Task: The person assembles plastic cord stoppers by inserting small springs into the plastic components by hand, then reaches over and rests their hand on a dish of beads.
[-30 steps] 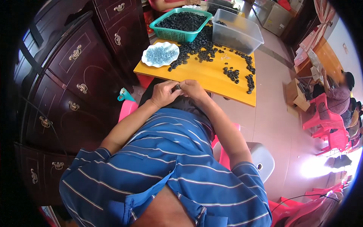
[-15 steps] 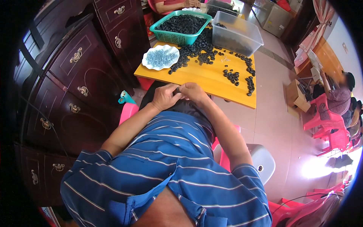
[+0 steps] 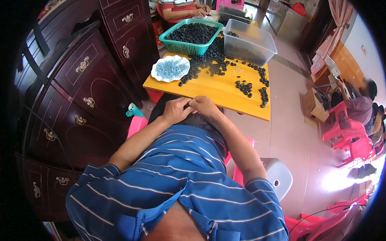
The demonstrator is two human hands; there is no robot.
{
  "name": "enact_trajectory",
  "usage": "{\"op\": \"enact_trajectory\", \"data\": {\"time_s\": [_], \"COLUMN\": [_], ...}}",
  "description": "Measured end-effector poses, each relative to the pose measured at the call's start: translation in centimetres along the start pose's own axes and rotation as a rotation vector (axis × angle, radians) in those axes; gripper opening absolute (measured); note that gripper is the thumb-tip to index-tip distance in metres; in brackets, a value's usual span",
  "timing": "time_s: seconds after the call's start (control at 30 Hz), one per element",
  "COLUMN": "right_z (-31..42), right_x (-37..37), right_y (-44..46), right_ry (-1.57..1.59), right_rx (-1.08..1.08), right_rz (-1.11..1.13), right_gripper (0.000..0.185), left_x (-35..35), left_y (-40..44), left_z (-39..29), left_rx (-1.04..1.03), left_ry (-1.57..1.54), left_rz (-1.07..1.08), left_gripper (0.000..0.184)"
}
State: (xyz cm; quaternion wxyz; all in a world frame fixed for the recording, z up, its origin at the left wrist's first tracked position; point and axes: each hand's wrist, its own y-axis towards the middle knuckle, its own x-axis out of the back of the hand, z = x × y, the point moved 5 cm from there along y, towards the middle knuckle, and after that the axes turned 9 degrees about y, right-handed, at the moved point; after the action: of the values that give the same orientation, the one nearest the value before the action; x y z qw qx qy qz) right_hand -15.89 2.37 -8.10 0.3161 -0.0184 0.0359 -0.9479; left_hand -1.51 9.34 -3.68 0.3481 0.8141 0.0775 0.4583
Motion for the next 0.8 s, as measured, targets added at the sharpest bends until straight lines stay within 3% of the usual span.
{"op": "enact_trajectory", "data": {"time_s": [0.2, 0.27, 0.33, 0.43, 0.8], "right_z": [0.1, 0.9, 2.2, 1.3, 0.4], "right_x": [-0.2, -0.2, -0.6, -0.3, 0.1], "right_y": [-0.1, -0.1, -1.0, 0.2, -0.2], "right_ry": [-0.06, -0.237, -0.366, -0.2, -0.055], "right_rx": [0.0, 0.052, 0.062, 0.049, -0.022], "right_rz": [-0.015, 0.04, -0.048, 0.072, 0.004], "right_gripper": [0.031, 0.036, 0.036, 0.031, 0.021], "left_x": [-0.2, -0.1, 2.3, 0.0, -0.6], "left_y": [-0.1, 0.1, 0.5, -0.3, -0.7], "left_z": [0.0, -0.4, -2.0, 0.6, 0.6], "left_rx": [-0.007, 0.049, 0.055, 0.091, 0.078], "left_ry": [0.008, -0.159, -0.206, -0.069, -0.041], "left_rz": [-0.006, 0.046, 0.052, 0.025, -0.004], "left_gripper": [0.02, 0.016, 0.017, 0.022, 0.031]}}
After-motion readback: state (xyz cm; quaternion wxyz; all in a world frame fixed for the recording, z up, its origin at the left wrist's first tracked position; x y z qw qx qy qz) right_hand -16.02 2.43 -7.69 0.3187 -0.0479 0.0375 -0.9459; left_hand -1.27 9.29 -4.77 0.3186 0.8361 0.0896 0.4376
